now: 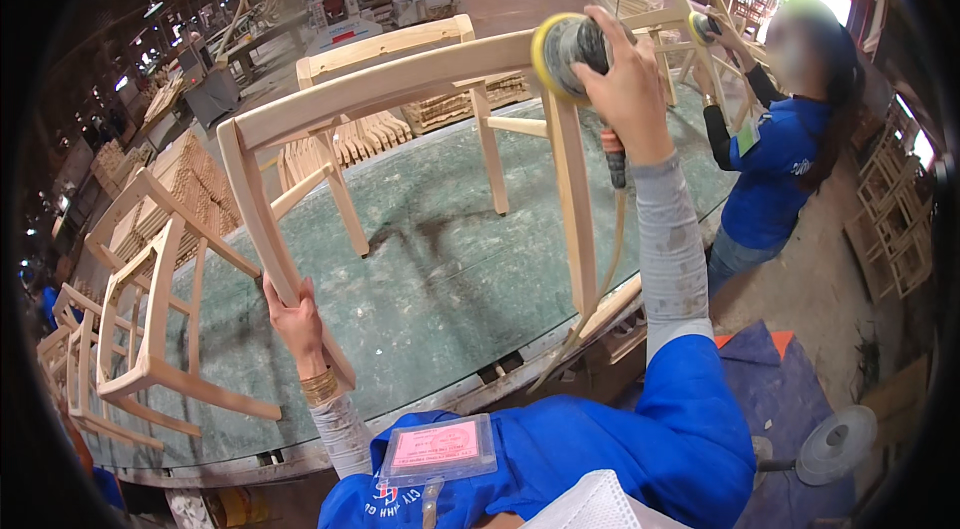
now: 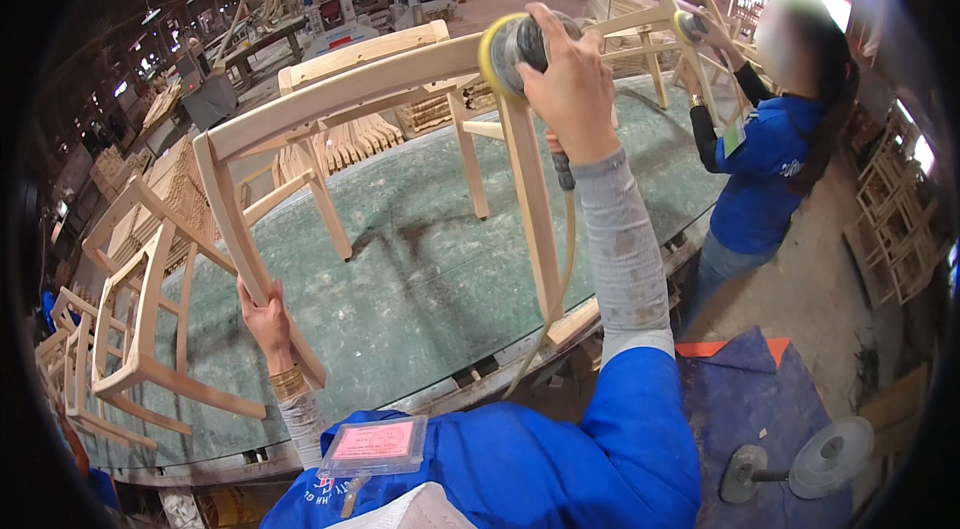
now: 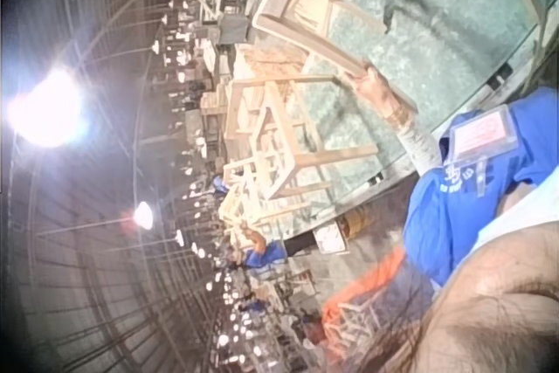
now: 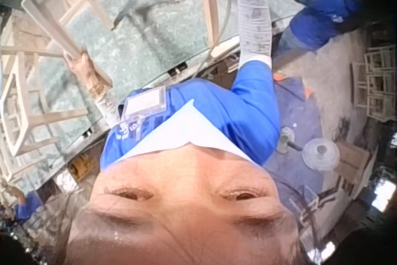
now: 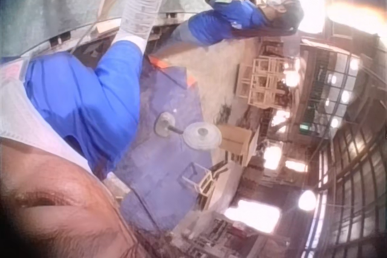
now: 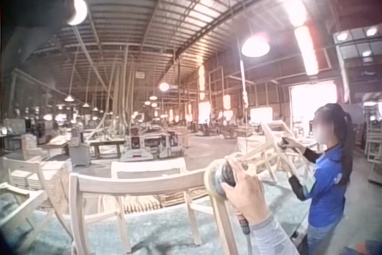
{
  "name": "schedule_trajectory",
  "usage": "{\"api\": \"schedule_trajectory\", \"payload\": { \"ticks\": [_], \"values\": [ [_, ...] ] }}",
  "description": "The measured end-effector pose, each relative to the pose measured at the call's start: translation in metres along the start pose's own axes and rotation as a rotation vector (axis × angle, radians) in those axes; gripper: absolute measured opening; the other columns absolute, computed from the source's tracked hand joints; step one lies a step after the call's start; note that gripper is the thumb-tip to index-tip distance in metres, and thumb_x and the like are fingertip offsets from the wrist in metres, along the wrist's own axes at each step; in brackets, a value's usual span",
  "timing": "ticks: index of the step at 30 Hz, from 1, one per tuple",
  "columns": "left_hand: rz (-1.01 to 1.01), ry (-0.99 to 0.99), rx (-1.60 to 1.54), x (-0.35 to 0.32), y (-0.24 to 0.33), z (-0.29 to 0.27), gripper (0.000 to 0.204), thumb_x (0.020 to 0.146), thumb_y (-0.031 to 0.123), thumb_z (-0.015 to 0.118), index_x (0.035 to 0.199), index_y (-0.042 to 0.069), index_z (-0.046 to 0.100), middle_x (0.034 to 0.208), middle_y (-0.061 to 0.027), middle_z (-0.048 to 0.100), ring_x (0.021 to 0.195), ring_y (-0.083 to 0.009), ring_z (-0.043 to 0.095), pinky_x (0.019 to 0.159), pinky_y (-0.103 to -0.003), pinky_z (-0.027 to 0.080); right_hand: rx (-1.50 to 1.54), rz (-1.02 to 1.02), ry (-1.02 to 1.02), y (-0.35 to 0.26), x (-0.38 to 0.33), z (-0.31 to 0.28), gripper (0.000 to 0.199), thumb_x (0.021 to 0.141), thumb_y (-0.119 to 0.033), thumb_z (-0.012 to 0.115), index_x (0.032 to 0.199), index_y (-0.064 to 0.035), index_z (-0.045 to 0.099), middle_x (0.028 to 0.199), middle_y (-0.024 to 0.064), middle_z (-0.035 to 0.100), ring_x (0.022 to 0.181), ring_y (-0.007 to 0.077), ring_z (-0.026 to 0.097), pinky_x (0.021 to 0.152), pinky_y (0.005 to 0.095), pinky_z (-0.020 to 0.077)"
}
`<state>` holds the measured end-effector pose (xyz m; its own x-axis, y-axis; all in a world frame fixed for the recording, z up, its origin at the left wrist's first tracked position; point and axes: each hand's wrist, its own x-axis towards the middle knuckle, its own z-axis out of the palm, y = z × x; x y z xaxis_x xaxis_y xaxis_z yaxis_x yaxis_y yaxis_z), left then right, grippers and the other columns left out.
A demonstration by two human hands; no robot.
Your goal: The person uses a handheld orbital sander to smooth the surfaces of wooden chair frames on a workbench. They reposition the chair multiple times to access different legs and rails, then move the finished chair aside and bring a new one into position.
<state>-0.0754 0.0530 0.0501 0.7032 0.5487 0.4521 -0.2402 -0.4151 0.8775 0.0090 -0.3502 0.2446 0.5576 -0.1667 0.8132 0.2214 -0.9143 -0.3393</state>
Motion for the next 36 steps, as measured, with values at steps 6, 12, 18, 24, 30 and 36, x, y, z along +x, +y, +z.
{"api": "schedule_trajectory", "payload": {
  "ticks": [6, 12, 18, 24, 30, 36],
  "values": [
    [0.068, 0.066, 0.031, 0.001, -0.014, -0.006, 0.051, 0.081, 0.009, 0.064, 0.128, 0.009, 0.046, 0.099, -0.0069, 0.059, 0.080, -0.0133, 0.054, 0.072, -0.026, 0.046, -0.015, 0.009, -0.097, -0.003, -0.002, -0.007, 0.065, 0.070, -0.021, 0.072, 0.129, -0.0314, 0.047, 0.104, 0.0221, 0.053, 0.093, 0.0395, 0.062, 0.081, 0.0439, 0.0504],
    [0.115, 0.063, 0.020, 0.004, -0.015, -0.004, 0.053, 0.080, 0.009, 0.065, 0.129, 0.009, 0.046, 0.103, -0.0078, 0.060, 0.086, -0.0154, 0.056, 0.078, -0.028, 0.046, -0.095, -0.173, 0.016, -0.018, -0.014, -0.006, 0.066, 0.071, -0.016, 0.072, 0.130, -0.0317, 0.046, 0.103, 0.0211, 0.051, 0.086, 0.0393, 0.062, 0.078, 0.0438, 0.0513],
    [-0.001, 0.029, 0.015, -0.001, -0.012, -0.005, 0.054, 0.079, 0.009, 0.066, 0.129, 0.008, 0.046, 0.103, -0.0070, 0.060, 0.087, -0.0143, 0.055, 0.078, -0.027, 0.045, -0.029, -0.036, -0.104, -0.022, -0.055, -0.012, 0.066, 0.069, -0.013, 0.073, 0.128, -0.0285, 0.049, 0.097, 0.0192, 0.051, 0.086, 0.0371, 0.060, 0.077, 0.0424, 0.0485],
    [0.079, 0.026, -0.022, 0.003, -0.012, -0.003, 0.053, 0.079, 0.008, 0.066, 0.129, 0.008, 0.046, 0.103, -0.0060, 0.058, 0.086, -0.0139, 0.054, 0.077, -0.027, 0.045, -0.087, -0.078, 0.058, -0.020, -0.021, -0.003, 0.063, 0.071, -0.014, 0.073, 0.127, -0.0282, 0.049, 0.101, 0.0206, 0.050, 0.084, 0.0376, 0.062, 0.074, 0.0424, 0.0514],
    [0.004, -0.005, -0.027, 0.001, -0.009, -0.005, 0.051, 0.080, 0.007, 0.065, 0.128, 0.008, 0.046, 0.102, -0.0055, 0.058, 0.083, -0.0125, 0.053, 0.074, -0.026, 0.045, -0.087, -0.010, -0.034, -0.023, -0.042, -0.006, 0.064, 0.070, -0.014, 0.073, 0.128, -0.0283, 0.049, 0.102, 0.0210, 0.048, 0.087, 0.0372, 0.062, 0.076, 0.0411, 0.0512],
    [0.047, 0.029, 0.013, 0.004, -0.014, -0.008, 0.051, 0.080, 0.008, 0.064, 0.128, 0.008, 0.047, 0.100, -0.0050, 0.058, 0.080, -0.0125, 0.053, 0.072, -0.025, 0.045, 0.093, -0.018, 0.017, -0.003, -0.046, 0.002, 0.067, 0.068, -0.013, 0.073, 0.129, -0.0263, 0.048, 0.106, 0.0185, 0.056, 0.097, 0.0359, 0.057, 0.081, 0.0427, 0.0492]
  ]
}}
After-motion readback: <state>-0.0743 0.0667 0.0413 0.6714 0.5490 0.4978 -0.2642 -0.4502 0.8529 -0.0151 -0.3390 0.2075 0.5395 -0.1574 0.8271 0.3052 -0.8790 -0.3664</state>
